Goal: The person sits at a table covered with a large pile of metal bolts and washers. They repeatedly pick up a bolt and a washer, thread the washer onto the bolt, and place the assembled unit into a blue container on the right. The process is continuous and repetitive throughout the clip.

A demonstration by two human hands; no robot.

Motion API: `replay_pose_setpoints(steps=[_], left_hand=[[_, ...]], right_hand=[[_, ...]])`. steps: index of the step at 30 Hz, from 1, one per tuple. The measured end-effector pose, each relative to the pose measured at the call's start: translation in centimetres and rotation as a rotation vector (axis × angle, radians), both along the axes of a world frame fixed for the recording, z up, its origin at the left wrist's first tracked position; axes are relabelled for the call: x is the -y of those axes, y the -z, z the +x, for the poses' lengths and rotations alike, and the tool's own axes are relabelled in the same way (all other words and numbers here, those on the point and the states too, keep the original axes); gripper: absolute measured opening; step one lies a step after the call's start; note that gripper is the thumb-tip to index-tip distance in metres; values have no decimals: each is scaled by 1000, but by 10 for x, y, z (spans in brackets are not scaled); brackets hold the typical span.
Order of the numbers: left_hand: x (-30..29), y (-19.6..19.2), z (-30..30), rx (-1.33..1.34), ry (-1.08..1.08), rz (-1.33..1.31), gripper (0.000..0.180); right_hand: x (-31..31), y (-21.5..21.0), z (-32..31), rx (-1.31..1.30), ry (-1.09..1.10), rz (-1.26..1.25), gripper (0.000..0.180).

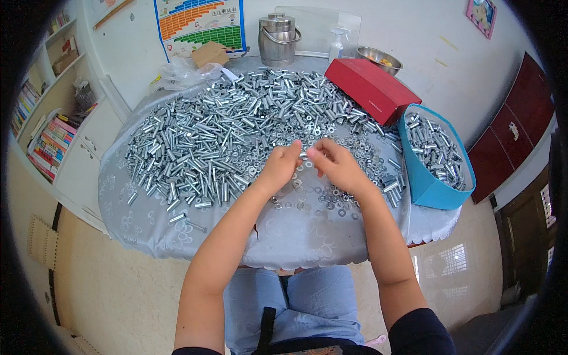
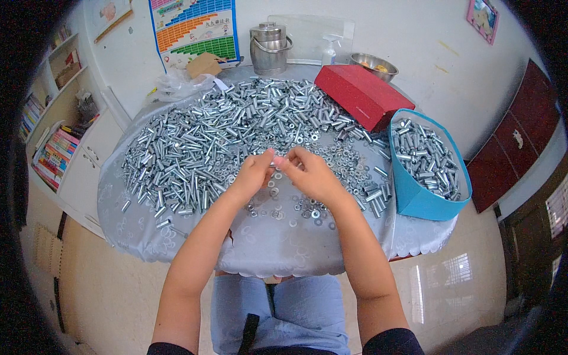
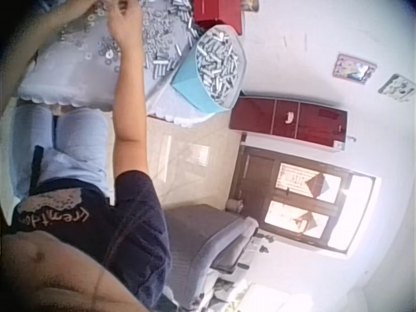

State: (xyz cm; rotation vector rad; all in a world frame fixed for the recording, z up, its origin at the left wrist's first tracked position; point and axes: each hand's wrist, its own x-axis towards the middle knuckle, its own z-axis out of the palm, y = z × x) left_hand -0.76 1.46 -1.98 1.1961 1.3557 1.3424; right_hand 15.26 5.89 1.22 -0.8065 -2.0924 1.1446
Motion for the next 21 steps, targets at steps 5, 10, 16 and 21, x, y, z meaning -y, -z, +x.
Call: replay_pose_setpoints(steps=[5, 10, 16, 21], left_hand=[[2, -2, 2, 18, -49, -36, 51], [-2, 2, -3, 55, -19, -75, 51], [4, -5, 3, 22, 11, -78, 49], [8, -19, 6, 232, -37, -146, 43]], right_hand=[[5, -2, 1, -23, -81, 224, 30], [3, -4, 3, 46, -95, 176, 25], [0, -7, 5, 207, -43, -154, 49], [4, 2, 1, 45, 42, 168, 46]])
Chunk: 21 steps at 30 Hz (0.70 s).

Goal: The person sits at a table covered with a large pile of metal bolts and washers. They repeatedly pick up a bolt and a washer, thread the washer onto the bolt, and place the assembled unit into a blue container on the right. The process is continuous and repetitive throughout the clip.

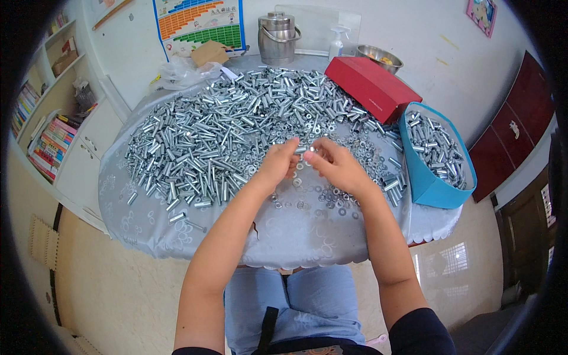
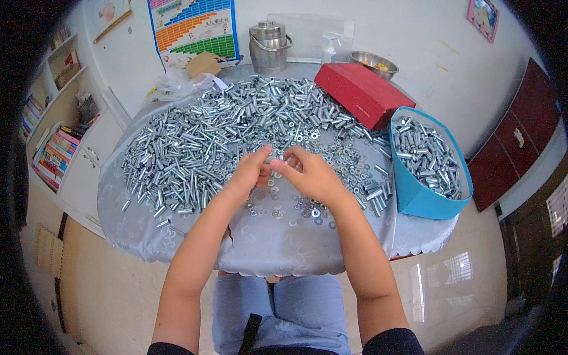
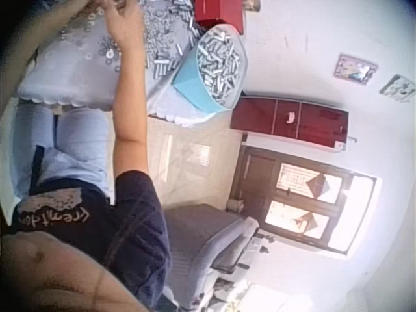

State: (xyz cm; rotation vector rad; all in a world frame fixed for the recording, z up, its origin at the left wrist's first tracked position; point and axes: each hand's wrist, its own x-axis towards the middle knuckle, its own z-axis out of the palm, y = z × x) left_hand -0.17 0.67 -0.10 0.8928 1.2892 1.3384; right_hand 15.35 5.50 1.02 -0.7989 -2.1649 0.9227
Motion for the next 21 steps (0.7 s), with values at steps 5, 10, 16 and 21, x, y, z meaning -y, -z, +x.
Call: replay_pose_setpoints(steps=[5, 10, 16, 21], left_hand=[[-2, 7, -5, -106, -35, 25, 43], [-7, 17, -9, -148, 35, 24, 45], [-4, 9, -6, -55, -8, -31, 44], [-8, 15, -5, -66, 10, -28, 44]], right_hand=[[1, -6, 0, -5, -141, -31, 36], [-5, -9, 2, 183, -75, -342, 38], [-3, 3, -6, -69, -61, -45, 37], [-2, 6, -6, -171, -131, -64, 29]])
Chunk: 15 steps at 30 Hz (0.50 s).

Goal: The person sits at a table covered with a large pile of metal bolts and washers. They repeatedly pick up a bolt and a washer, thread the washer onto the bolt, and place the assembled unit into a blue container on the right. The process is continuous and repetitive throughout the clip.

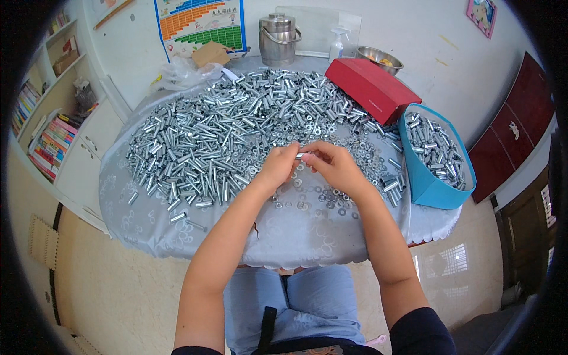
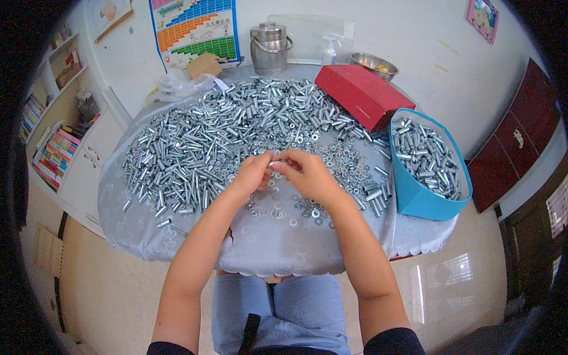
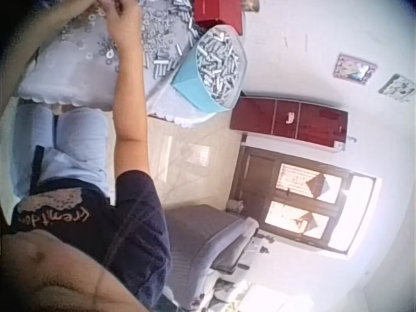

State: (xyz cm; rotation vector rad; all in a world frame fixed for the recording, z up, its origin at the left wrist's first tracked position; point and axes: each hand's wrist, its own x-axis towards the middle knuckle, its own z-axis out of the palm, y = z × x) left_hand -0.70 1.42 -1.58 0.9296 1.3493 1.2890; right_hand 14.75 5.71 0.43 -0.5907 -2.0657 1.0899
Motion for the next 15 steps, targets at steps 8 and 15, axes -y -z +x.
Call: replay_pose_setpoints(steps=[8, 15], left_hand=[[1, 1, 3, -49, 7, -2, 45], [3, -1, -1, -29, -53, 67, 45]], right_hand=[[2, -14, 5, 287, 136, -74, 34], [0, -9, 6, 213, 48, 135, 41]])
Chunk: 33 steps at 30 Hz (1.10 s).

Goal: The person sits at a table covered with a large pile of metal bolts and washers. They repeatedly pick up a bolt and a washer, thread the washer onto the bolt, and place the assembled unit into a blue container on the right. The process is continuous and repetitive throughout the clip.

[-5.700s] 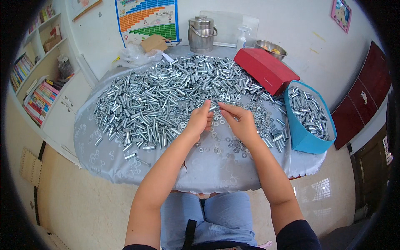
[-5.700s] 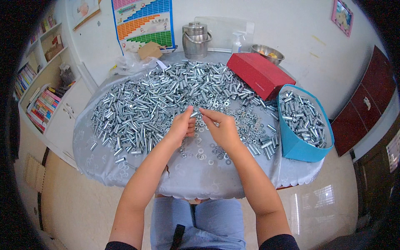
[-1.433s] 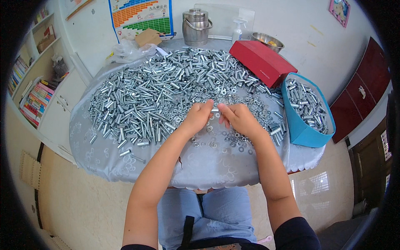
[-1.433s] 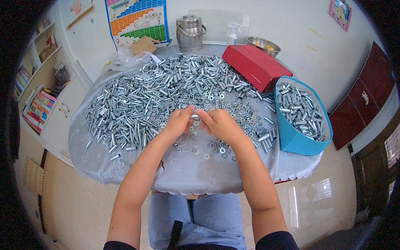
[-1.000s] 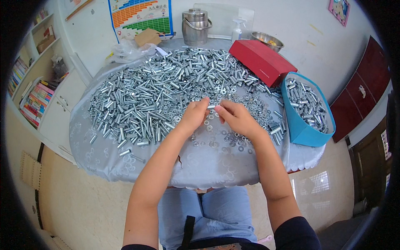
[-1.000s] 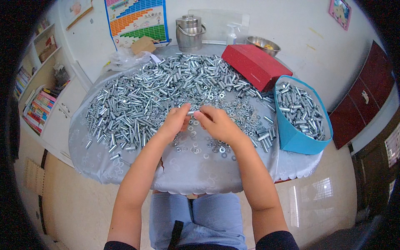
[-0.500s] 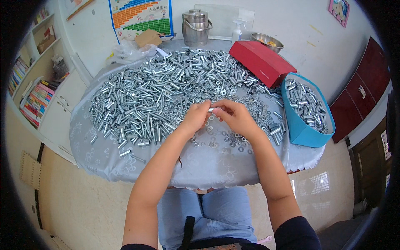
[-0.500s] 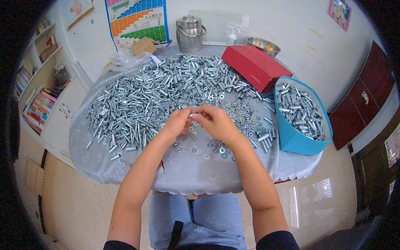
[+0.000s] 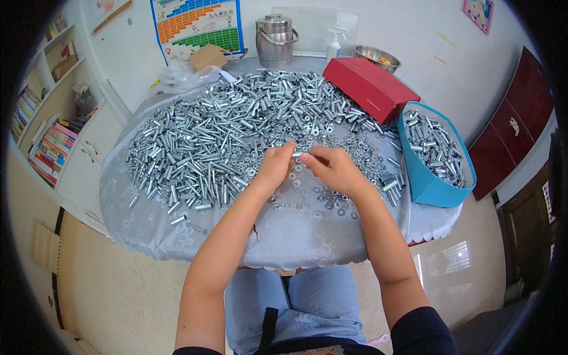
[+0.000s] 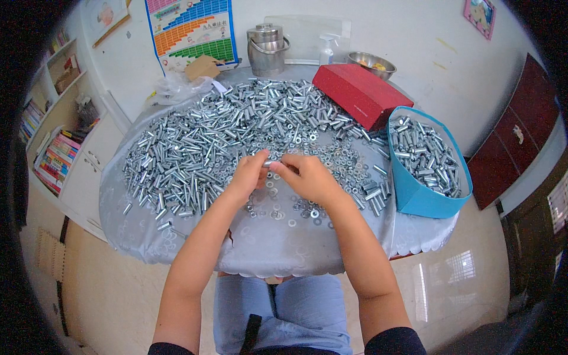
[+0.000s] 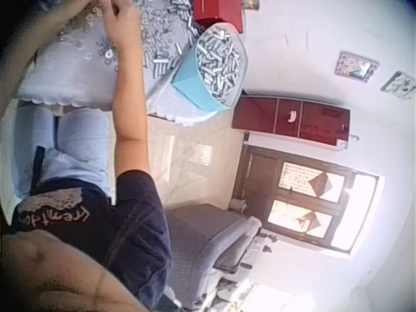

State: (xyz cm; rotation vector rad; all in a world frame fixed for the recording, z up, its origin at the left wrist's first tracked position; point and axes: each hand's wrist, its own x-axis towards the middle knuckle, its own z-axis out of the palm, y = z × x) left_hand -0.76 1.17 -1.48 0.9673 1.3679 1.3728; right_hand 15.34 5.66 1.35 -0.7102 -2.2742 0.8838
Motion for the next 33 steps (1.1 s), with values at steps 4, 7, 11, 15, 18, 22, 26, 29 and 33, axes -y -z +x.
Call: replay_pose_setpoints(steps=[4, 7, 11, 15, 18, 22, 26, 29, 33], left_hand=[[1, -1, 5, -63, -6, 63, 46], [1, 0, 2, -40, 44, 74, 47], [-1, 2, -2, 0, 61, 63, 47], [0, 3, 2, -147, -3, 122, 48], [-1, 7, 1, -188, -16, 149, 48], [3, -1, 1, -196, -36, 126, 47], [5, -3, 3, -204, -15, 190, 48], [2, 2, 2, -217, -17, 173, 48], [1, 4, 0, -174, -1, 187, 48]], right_hand=[[-3, -5, 4, 154, 44, -342, 36], [-1, -2, 4, 40, 66, -203, 44], [3, 1, -3, -93, 12, 154, 52], [-7, 3, 4, 216, -46, -290, 37], [-6, 1, 5, 190, -54, -285, 37], [10, -3, -2, -73, 17, 102, 51], [-6, 7, 2, 66, -66, -210, 33], [-3, 2, 2, 151, -16, -202, 26], [7, -4, -1, -30, -5, 116, 39]])
